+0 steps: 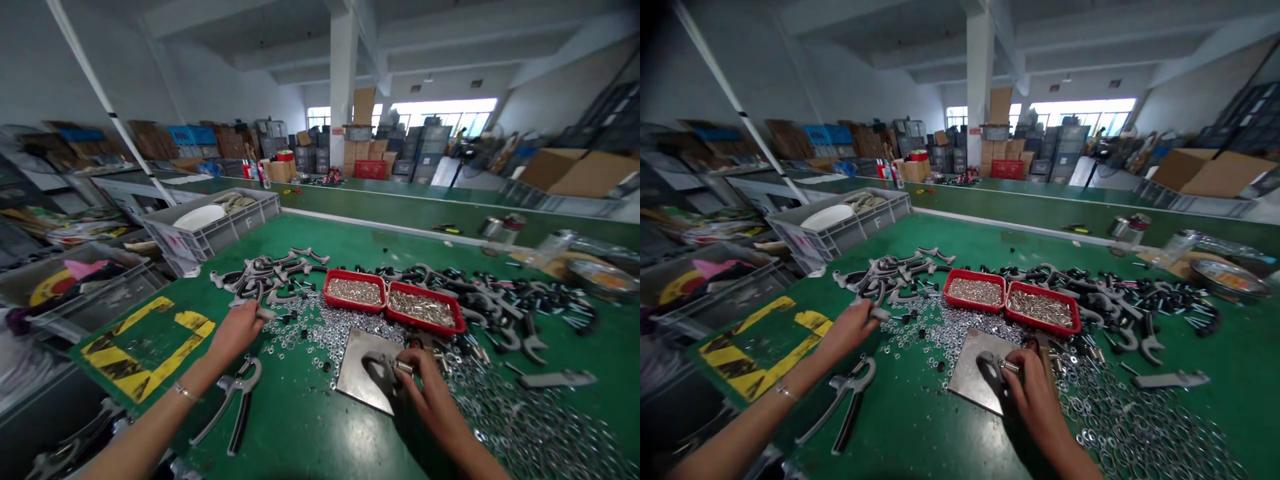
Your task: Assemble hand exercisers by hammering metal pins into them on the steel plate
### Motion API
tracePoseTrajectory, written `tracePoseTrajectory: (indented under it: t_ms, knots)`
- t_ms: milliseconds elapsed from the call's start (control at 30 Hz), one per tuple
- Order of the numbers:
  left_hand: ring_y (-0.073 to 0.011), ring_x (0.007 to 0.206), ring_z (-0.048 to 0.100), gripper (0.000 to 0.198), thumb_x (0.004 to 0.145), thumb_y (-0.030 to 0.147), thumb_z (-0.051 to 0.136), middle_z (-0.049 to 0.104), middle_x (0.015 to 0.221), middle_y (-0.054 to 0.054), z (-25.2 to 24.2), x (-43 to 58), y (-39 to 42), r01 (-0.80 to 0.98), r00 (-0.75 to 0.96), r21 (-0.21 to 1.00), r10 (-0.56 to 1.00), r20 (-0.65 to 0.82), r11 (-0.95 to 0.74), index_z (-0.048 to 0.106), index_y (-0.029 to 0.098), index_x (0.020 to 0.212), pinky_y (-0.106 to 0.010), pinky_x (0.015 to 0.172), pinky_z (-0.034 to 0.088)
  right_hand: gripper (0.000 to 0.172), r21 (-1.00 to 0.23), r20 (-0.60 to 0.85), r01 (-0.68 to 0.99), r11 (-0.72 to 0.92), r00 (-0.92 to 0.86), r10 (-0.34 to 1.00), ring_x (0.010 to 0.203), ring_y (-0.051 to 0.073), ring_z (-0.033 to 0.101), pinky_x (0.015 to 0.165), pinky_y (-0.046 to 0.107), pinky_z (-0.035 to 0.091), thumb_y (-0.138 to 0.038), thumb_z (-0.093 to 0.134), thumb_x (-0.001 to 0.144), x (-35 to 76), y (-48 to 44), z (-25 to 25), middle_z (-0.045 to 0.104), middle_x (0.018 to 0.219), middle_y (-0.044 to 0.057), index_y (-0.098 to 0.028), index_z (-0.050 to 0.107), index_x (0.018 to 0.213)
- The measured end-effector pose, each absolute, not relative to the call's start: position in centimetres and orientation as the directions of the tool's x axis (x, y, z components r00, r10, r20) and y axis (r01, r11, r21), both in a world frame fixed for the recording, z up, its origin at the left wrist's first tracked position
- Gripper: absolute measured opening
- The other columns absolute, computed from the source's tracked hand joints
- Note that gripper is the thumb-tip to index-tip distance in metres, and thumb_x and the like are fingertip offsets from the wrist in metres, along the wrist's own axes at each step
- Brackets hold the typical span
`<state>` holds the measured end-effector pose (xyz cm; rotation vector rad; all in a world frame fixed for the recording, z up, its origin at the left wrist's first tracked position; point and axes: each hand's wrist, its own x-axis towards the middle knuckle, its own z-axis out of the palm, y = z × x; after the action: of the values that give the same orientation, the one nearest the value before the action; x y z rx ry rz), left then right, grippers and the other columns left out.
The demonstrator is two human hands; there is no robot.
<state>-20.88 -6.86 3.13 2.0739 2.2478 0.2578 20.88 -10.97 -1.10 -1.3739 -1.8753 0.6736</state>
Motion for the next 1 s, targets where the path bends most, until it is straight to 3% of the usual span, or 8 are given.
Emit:
tracePoseTrajectory:
  t_ms: [133,200,300,367,467,600,833,1000]
  knots:
    - [-0.0189,0.068,0.062,0.03,0.092,0.051,0.047,0.063,0.077,0.0,3.9,-12.9,-8.6,0.552,-0.001,0.834,0.999,0.037,-0.031,0.045,0.021,0.095,-0.028,0.065,0.046,0.03,-0.989,-0.055,0.142,-0.034,-0.148,0.987,0.076,0.02,0.068,0.073,0.035,0.055,-0.048,0.055,0.092,20.0,-13.0,0.7,0.07,0.104,0.008,-0.024,0.051,0.11]
    - [-0.016,0.061,0.059,0.031,0.094,0.053,0.044,0.063,0.071,0.001,3.4,-8.0,-10.1,0.27,0.201,0.963,0.978,-0.056,0.0,0.045,0.022,0.097,-0.026,0.059,0.044,0.033,-0.978,-0.184,-0.073,-0.196,-0.141,0.973,0.063,0.017,0.066,0.065,0.031,0.054,-0.049,0.062,0.088,19.3,-13.8,1.0,0.071,0.083,0.003,-0.023,0.054,0.105]
    - [-0.0142,0.057,0.057,0.032,0.094,0.053,0.046,0.062,0.064,0.003,1.9,-2.1,-12.3,0.132,0.292,0.991,0.954,-0.059,0.021,0.046,0.021,0.096,-0.025,0.058,0.042,0.035,-0.879,-0.364,-0.227,-0.419,-0.25,0.897,0.064,0.015,0.064,0.065,0.027,0.053,-0.051,0.069,0.082,18.7,-15.0,1.2,0.069,0.078,0.003,-0.019,0.062,0.094]
    - [-0.0147,0.057,0.057,0.033,0.095,0.053,0.045,0.059,0.059,0.004,1.3,-0.1,-13.5,0.124,0.283,0.992,0.958,-0.053,0.018,0.047,0.02,0.095,-0.026,0.062,0.042,0.038,-0.87,-0.406,-0.15,-0.47,-0.32,0.856,0.062,0.014,0.061,0.06,0.025,0.051,-0.055,0.063,0.084,18.7,-15.8,1.4,0.068,0.08,0.004,-0.017,0.064,0.09]
    - [-0.0147,0.054,0.056,0.034,0.096,0.054,0.041,0.053,0.054,0.006,1.0,0.9,-14.9,0.141,0.25,0.989,0.965,-0.085,0.05,0.047,0.02,0.094,-0.028,0.064,0.042,0.037,-0.96,-0.249,0.169,-0.224,-0.147,0.957,0.065,0.017,0.06,0.059,0.025,0.049,-0.057,0.056,0.087,19.1,-16.5,2.0,0.066,0.079,0.002,-0.021,0.063,0.092]
    - [-0.0133,0.048,0.052,0.037,0.096,0.057,0.038,0.051,0.054,0.007,1.1,1.0,-15.9,0.115,0.219,0.985,0.963,-0.154,0.132,0.047,0.021,0.093,-0.026,0.058,0.041,0.028,-0.834,0.042,0.544,0.097,-0.114,0.993,0.078,0.021,0.066,0.07,0.028,0.047,-0.05,0.048,0.094,19.3,-16.7,2.2,0.069,0.084,0.003,-0.024,0.058,0.096]
    - [-0.0128,0.045,0.05,0.038,0.096,0.059,0.036,0.047,0.054,0.007,1.8,1.8,-16.8,0.172,0.267,0.975,0.945,-0.187,0.144,0.046,0.022,0.093,-0.025,0.051,0.039,0.022,-0.733,0.043,0.637,0.241,-0.31,0.95,0.079,0.023,0.069,0.068,0.029,0.046,-0.042,0.035,0.1,19.2,-16.8,2.2,0.07,0.085,0.004,-0.026,0.05,0.1]
    - [-0.0154,0.047,0.053,0.037,0.098,0.056,0.03,0.049,0.054,0.006,2.6,2.2,-17.2,0.261,0.295,0.964,0.946,-0.136,0.058,0.045,0.022,0.103,-0.026,0.049,0.038,0.022,-0.745,0.154,0.604,0.283,-0.257,0.954,0.072,0.021,0.067,0.065,0.028,0.047,-0.042,0.036,0.1,19.5,-17.5,2.7,0.069,0.08,0.003,-0.026,0.051,0.099]
